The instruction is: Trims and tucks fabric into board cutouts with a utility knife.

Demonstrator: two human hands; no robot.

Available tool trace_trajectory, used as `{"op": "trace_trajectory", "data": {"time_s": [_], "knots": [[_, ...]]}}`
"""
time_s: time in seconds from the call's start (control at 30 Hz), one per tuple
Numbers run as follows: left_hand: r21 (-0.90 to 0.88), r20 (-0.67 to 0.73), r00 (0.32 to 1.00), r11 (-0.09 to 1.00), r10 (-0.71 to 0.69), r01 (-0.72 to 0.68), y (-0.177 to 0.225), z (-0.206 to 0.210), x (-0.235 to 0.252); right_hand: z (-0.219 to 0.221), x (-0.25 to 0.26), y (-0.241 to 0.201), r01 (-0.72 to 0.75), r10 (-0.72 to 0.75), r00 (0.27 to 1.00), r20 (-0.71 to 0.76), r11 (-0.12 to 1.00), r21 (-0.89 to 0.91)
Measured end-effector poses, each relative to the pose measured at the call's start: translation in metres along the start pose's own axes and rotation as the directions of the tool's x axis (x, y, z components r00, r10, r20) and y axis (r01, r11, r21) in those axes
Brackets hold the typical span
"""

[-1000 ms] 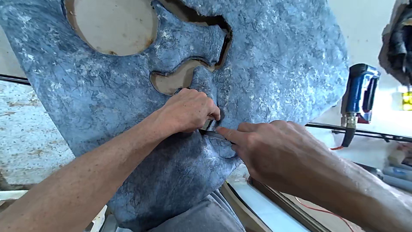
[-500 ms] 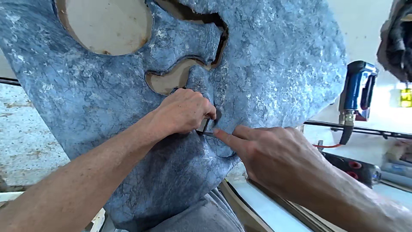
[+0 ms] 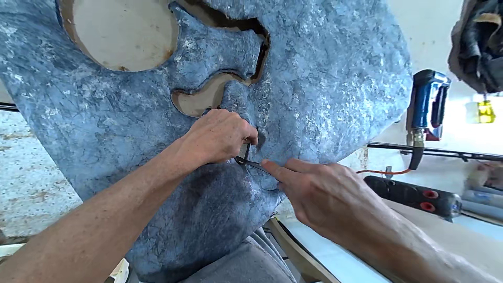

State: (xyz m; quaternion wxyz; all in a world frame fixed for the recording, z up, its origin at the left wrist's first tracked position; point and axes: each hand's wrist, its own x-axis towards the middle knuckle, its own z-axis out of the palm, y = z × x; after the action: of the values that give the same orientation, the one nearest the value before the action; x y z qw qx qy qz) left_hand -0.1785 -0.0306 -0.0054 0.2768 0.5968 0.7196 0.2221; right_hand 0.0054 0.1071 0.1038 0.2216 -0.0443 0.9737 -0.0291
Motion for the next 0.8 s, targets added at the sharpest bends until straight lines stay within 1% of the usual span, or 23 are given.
{"op": "trace_trajectory", "data": {"time_s": [0.17,0.3,0.37,0.7,0.8], "knots": [[0.019,0.003,1.000,1.000,-0.012,0.012,0.001,0.001,0.001,0.005,-0.013,-0.004,-0.061,0.061,0.998,0.004,0.997,0.052],[0.010,-0.014,1.000,1.000,0.007,-0.007,0.000,0.002,0.001,0.011,-0.010,-0.011,-0.094,0.095,0.995,-0.013,0.994,0.055],[0.015,-0.032,0.999,1.000,0.020,-0.019,-0.001,0.003,0.001,0.011,-0.011,-0.011,-0.099,0.100,0.995,-0.012,0.994,0.053],[0.024,-0.029,1.000,1.000,-0.002,0.003,-0.001,0.002,0.000,0.014,-0.020,-0.016,-0.112,0.113,0.994,-0.011,0.992,0.059],[0.030,-0.031,1.000,1.000,0.004,-0.003,-0.001,0.003,0.001,0.016,-0.015,-0.018,-0.130,0.130,0.991,-0.004,0.990,0.059]]}}
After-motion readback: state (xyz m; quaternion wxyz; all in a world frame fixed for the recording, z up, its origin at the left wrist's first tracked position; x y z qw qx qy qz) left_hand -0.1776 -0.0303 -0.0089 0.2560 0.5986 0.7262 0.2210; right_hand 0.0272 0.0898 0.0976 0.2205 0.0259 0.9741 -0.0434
